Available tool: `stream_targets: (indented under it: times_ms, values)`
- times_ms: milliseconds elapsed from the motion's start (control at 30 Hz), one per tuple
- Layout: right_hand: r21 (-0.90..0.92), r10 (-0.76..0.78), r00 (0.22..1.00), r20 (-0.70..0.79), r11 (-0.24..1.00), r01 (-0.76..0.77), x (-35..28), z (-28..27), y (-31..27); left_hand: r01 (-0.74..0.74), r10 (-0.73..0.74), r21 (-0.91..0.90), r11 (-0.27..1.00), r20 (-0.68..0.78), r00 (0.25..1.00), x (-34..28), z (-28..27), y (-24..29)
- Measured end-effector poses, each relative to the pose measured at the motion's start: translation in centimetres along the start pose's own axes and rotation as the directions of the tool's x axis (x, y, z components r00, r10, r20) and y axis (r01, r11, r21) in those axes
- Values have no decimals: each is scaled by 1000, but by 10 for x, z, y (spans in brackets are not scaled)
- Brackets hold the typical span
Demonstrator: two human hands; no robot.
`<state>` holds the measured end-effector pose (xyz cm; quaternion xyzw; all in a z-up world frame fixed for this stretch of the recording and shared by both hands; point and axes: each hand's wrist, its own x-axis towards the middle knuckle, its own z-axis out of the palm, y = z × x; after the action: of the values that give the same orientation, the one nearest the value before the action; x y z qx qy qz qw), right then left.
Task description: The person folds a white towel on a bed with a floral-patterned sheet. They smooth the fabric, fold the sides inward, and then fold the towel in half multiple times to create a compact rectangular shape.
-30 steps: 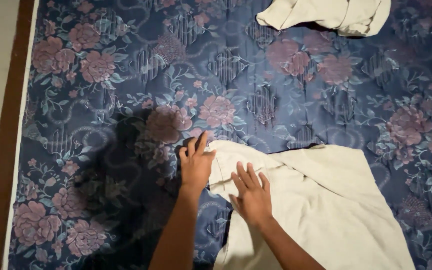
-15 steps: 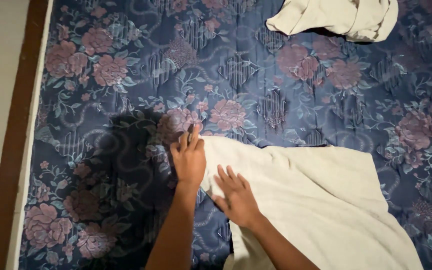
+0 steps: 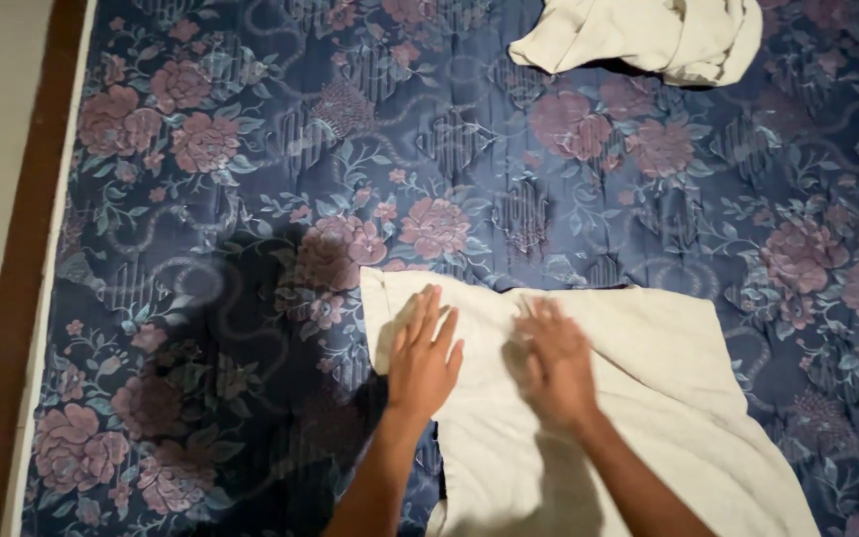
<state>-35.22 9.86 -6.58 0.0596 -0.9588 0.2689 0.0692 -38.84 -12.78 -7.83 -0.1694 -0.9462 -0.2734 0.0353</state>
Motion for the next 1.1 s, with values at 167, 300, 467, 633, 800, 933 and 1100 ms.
stream_targets:
  times_ms: [167, 300, 467, 633, 800, 933, 1100]
  values:
    - [-172, 99, 995, 2, 980, -97, -4, -25, 88, -59, 60, -72, 996, 14, 998, 9, 16, 29]
    - [-261, 110, 994, 28, 960, -99, 5, -50, 100, -76, 76, -88, 993, -8, 997, 25, 37, 53]
    - [-239, 75, 996, -41, 967, -83, -21, -43, 102, -137, 139, -70, 988, 20, 990, 38, 49, 72]
    - [-252, 14, 993, -118, 967, -43, -59, -34, 87, -242, 253, -152, 958, 58, 966, 31, 51, 97]
    - [-259, 3, 1000, 22, 966, 3, -75, -57, 68, -265, 279, -171, 949, 67, 958, 22, 77, 125]
    - [-236, 24, 996, 85, 972, -3, -69, -76, 83, -246, 253, -106, 963, 53, 966, 20, 94, 141]
    - [-278, 181, 983, 31, 946, -165, -38, -97, 121, -167, 173, -80, 983, 76, 982, 4, 107, 145]
